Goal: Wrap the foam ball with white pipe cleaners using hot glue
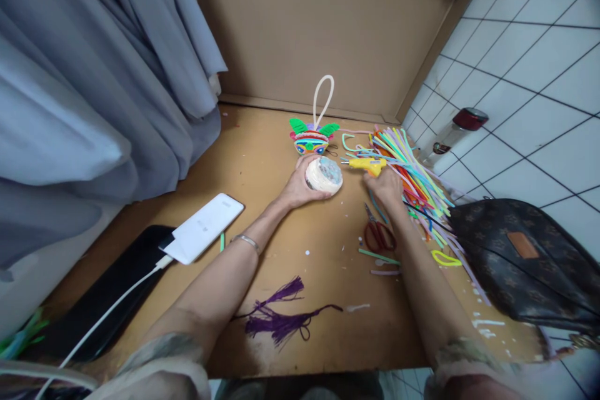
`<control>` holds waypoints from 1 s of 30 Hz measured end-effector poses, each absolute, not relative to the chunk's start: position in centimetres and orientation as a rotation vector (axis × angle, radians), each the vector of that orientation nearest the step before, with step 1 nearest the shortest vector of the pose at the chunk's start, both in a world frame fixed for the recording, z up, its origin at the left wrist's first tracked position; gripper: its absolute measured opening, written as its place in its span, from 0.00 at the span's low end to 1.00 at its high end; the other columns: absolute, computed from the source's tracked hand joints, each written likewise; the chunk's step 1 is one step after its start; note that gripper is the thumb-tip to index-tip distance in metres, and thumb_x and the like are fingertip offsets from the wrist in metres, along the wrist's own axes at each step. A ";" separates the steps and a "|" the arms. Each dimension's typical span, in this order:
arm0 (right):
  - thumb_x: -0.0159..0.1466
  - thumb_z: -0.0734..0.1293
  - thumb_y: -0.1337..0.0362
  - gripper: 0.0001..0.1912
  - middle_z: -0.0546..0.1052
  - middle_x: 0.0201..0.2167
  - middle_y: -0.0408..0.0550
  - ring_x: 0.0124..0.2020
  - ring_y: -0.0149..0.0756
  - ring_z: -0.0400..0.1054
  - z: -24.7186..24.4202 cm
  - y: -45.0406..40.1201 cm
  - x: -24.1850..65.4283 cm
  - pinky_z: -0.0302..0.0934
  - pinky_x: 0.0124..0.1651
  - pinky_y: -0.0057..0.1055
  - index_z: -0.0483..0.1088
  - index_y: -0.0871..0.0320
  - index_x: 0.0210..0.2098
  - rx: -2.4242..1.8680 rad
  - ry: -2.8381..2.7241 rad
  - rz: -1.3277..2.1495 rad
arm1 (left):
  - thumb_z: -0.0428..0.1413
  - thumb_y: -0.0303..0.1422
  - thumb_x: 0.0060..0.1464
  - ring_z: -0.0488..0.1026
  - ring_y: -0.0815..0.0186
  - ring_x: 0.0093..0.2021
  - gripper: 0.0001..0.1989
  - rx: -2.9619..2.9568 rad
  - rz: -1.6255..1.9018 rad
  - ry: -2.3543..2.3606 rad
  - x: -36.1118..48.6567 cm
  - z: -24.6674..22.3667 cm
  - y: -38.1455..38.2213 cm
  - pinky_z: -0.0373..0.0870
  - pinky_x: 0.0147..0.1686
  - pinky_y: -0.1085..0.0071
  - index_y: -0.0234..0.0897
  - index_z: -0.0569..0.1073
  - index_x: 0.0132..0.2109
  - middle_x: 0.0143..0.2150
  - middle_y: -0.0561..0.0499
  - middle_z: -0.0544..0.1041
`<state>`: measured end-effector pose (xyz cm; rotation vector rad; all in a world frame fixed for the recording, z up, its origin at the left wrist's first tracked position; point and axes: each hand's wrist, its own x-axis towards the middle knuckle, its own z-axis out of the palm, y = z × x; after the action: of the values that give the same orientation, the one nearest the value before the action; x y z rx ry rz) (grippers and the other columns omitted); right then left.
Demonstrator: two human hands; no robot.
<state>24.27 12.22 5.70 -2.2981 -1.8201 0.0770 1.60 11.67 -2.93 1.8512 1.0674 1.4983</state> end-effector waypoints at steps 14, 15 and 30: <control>0.63 0.66 0.41 0.34 0.79 0.52 0.70 0.55 0.55 0.75 5.0 11.9 24.0 0.67 0.51 0.43 0.77 0.65 0.53 -2.490 -2.144 -0.011 | 0.74 0.43 0.31 0.68 0.46 0.65 0.52 1.758 1.384 1.054 1.8 -2.4 11.0 0.62 0.68 0.49 0.38 0.65 0.64 0.65 0.39 0.68; 0.62 0.67 0.39 0.36 0.79 0.51 0.69 0.55 0.55 0.75 5.2 11.8 24.0 0.67 0.51 0.43 0.77 0.64 0.53 -2.498 -2.169 -0.002 | 0.75 0.43 0.31 0.68 0.46 0.65 0.51 1.776 1.380 1.044 1.9 -2.4 11.0 0.62 0.68 0.49 0.38 0.65 0.63 0.65 0.39 0.69; 0.66 0.67 0.60 0.24 0.78 0.49 0.54 0.48 0.43 0.72 10.7 6.5 20.4 0.63 0.50 0.35 0.70 0.55 0.61 -1.135 -2.460 -0.026 | 0.74 0.39 0.33 0.69 0.47 0.63 0.46 1.969 1.363 1.008 2.5 -1.5 10.4 0.65 0.66 0.48 0.40 0.67 0.61 0.61 0.42 0.70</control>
<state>20.36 6.45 10.68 -1.1350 -2.4596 -0.0258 2.46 10.39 -1.52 1.9687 1.0083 1.3627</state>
